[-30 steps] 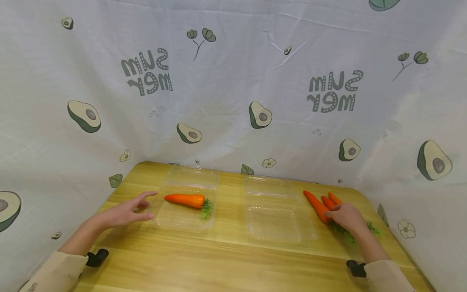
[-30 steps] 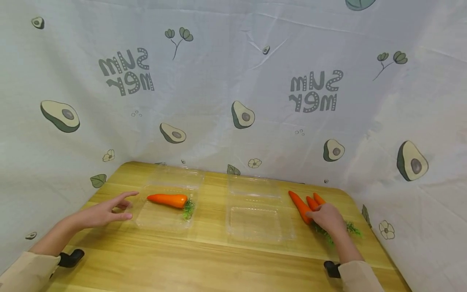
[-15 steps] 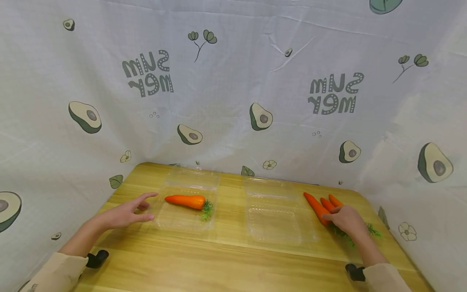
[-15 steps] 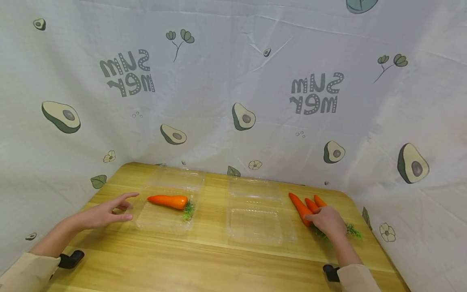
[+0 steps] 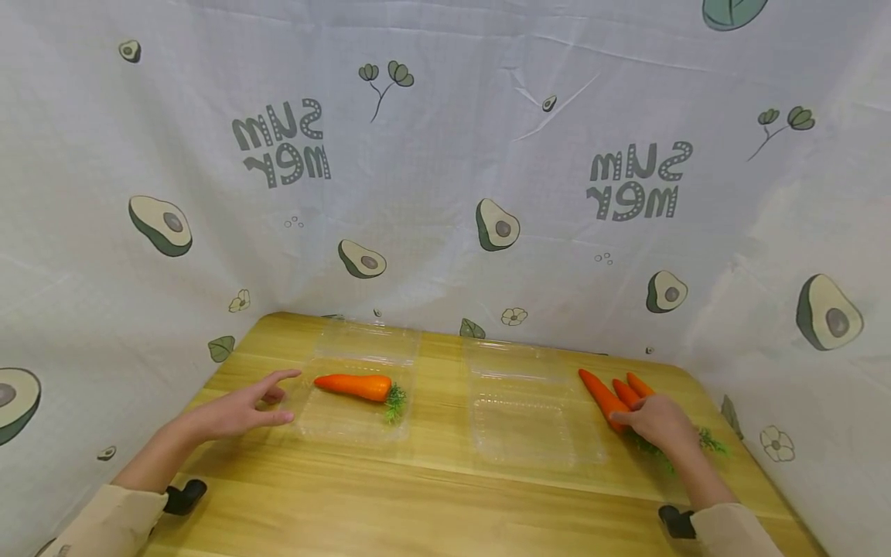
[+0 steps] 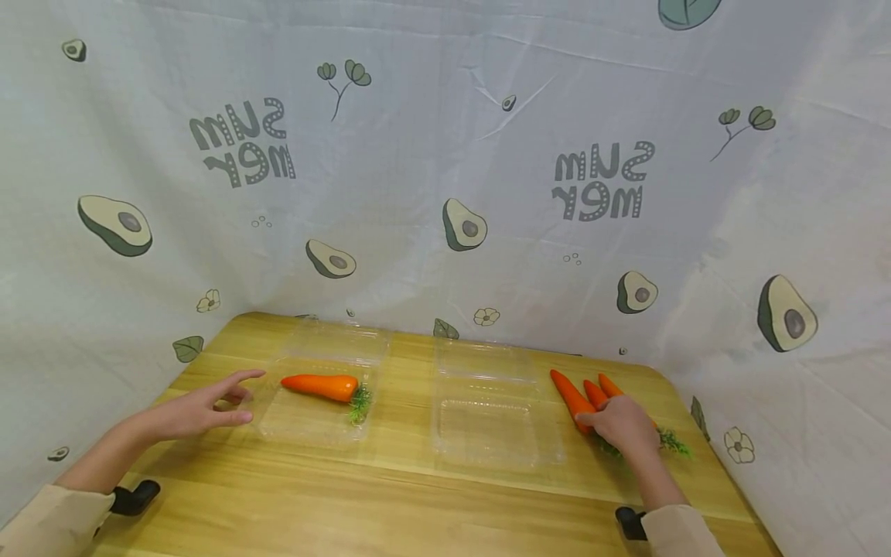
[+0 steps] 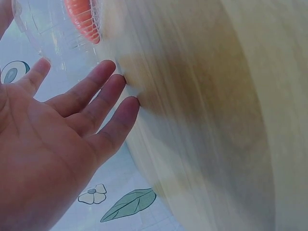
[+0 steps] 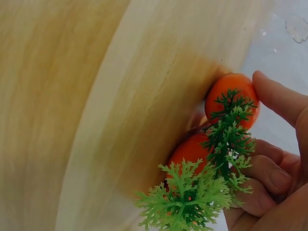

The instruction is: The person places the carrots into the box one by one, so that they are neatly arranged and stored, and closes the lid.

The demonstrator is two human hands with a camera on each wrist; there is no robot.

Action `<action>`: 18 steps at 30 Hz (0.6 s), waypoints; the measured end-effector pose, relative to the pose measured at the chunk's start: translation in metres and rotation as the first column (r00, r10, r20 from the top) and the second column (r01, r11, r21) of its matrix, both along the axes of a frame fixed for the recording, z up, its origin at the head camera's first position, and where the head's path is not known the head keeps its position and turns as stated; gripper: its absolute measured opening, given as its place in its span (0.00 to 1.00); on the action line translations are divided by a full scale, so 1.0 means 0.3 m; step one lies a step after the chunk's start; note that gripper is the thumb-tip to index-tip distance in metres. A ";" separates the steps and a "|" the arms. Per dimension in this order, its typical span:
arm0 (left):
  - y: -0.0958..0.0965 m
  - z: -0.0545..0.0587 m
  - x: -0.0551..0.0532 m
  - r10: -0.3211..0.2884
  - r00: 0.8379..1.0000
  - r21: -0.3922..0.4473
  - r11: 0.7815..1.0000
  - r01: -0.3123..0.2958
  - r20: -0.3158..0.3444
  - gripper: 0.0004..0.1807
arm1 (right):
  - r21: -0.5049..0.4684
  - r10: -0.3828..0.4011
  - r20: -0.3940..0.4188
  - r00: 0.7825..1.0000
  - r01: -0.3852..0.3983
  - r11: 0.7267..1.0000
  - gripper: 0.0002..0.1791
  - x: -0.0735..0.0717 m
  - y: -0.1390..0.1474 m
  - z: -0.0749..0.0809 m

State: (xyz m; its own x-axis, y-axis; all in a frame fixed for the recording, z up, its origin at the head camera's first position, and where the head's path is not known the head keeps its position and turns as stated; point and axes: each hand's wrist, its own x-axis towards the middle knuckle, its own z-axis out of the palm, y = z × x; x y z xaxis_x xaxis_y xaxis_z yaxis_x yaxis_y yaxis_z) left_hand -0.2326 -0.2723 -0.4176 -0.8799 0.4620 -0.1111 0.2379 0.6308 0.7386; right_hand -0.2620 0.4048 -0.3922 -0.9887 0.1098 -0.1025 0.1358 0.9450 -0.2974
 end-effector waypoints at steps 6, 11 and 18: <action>0.002 0.005 0.004 0.002 1.000 0.000 1.000 -0.002 -0.006 0.42 | 0.020 0.007 0.006 1.000 -0.007 1.000 0.37 0.000 -0.006 0.001; 0.003 0.006 0.004 0.006 1.000 0.001 1.000 -0.006 -0.011 0.42 | 0.028 0.005 0.006 1.000 -0.005 1.000 0.35 0.003 -0.010 0.001; 0.004 0.005 0.004 0.005 1.000 -0.001 1.000 -0.005 -0.016 0.42 | 0.019 -0.001 -0.006 1.000 0.001 1.000 0.33 0.006 -0.010 -0.007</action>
